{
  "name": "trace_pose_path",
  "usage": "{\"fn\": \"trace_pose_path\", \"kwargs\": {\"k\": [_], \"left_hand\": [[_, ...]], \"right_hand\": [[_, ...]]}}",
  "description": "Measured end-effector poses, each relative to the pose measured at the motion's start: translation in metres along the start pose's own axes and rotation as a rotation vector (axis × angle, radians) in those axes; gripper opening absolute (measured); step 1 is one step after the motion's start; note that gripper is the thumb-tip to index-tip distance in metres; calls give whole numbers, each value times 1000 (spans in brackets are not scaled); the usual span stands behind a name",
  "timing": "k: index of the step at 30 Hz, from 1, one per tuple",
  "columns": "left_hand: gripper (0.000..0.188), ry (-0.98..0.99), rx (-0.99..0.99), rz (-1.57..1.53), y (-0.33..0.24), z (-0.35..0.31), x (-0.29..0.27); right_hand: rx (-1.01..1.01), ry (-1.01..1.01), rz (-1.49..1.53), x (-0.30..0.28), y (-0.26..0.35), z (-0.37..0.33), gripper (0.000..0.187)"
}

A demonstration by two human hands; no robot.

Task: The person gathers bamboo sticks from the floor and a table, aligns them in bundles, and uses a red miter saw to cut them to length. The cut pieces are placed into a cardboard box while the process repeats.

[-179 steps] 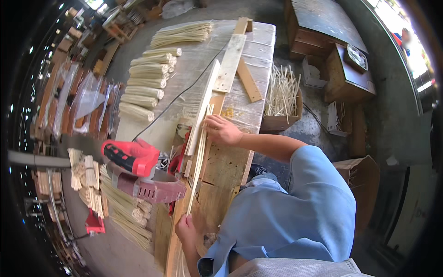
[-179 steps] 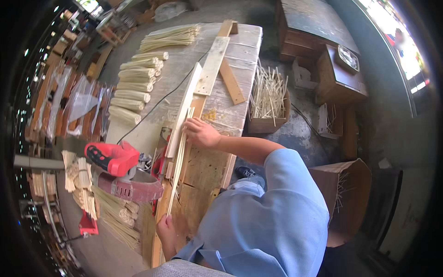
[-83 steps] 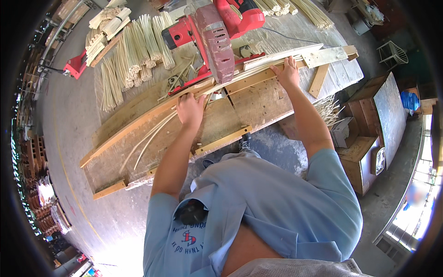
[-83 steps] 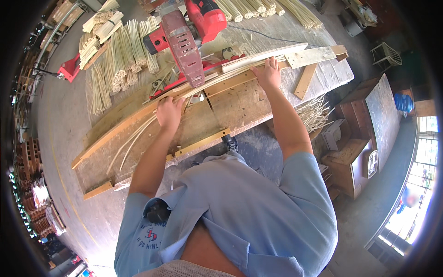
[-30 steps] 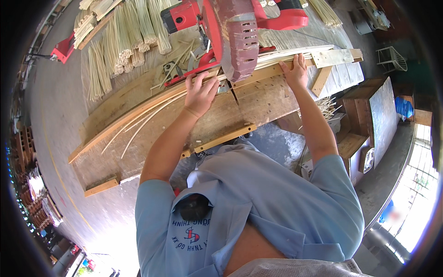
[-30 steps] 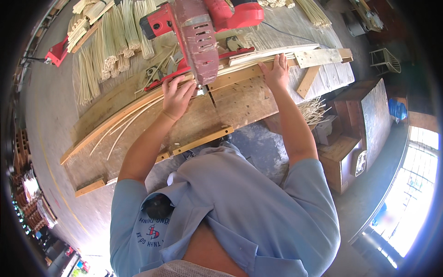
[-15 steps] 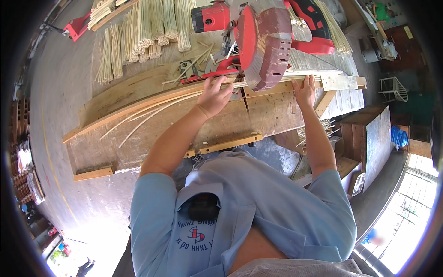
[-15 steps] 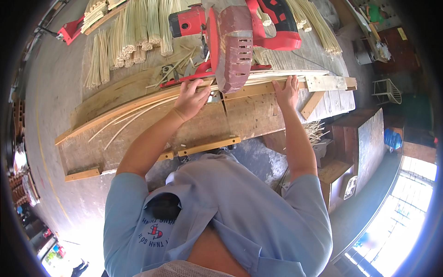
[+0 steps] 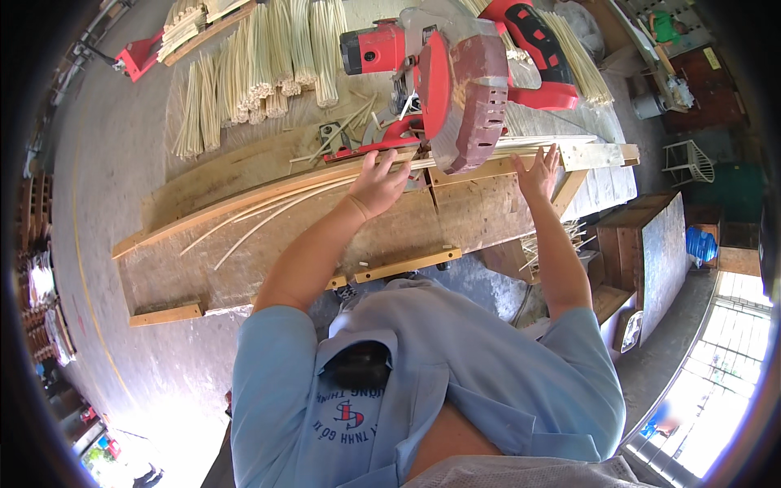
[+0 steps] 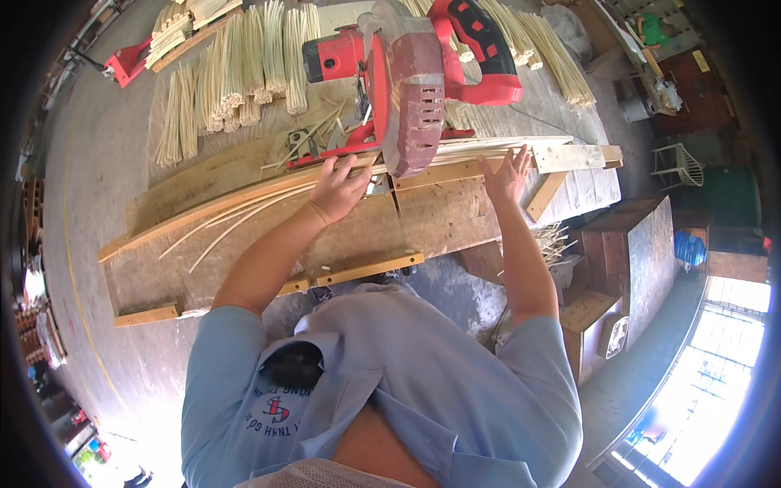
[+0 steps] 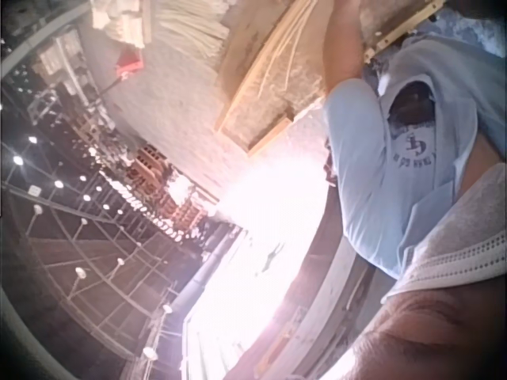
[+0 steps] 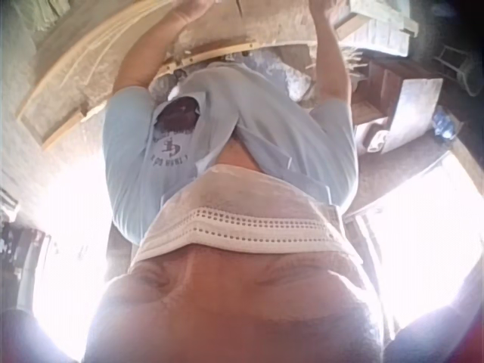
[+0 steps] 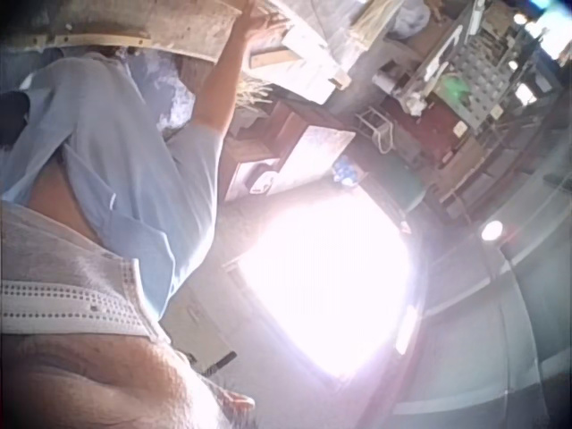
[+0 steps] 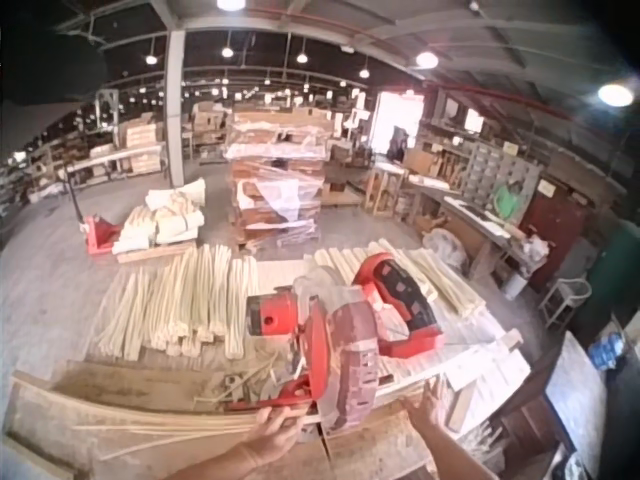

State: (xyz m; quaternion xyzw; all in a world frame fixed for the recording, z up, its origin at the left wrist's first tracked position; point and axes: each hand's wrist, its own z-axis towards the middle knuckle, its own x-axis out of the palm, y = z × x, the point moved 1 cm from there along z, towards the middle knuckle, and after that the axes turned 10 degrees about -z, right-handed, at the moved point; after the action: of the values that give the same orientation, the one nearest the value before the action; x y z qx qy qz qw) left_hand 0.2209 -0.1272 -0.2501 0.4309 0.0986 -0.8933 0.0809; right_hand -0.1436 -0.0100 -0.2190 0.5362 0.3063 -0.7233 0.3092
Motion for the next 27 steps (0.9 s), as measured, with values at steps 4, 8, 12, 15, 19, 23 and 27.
{"fn": "trace_pose_path", "kwargs": {"k": [4, 8, 12, 15, 19, 23, 27], "left_hand": [[24, -3, 33, -3, -2, 4, 7], [20, 4, 1, 31, 4, -11, 2], [21, 1, 12, 14, 3, -6, 0], [23, 12, 22, 6, 2, 1, 5], [20, 15, 13, 12, 1, -6, 5], [17, 43, 4, 13, 0, -6, 6], [17, 38, -31, 15, 1, -12, 5]], "right_hand": [[-3, -271, 176, -63, -8, 18, 53], [20, -242, 794, -220, 60, 70, 51], [-135, 224, 952, -306, 110, 96, 57], [-145, 446, 813, -310, 130, 116, 51], [-156, 419, 795, -302, 140, 113, 46], [-125, 383, 802, -297, 135, 105, 41], [-123, 326, 820, -295, 134, 67, 39]]}}
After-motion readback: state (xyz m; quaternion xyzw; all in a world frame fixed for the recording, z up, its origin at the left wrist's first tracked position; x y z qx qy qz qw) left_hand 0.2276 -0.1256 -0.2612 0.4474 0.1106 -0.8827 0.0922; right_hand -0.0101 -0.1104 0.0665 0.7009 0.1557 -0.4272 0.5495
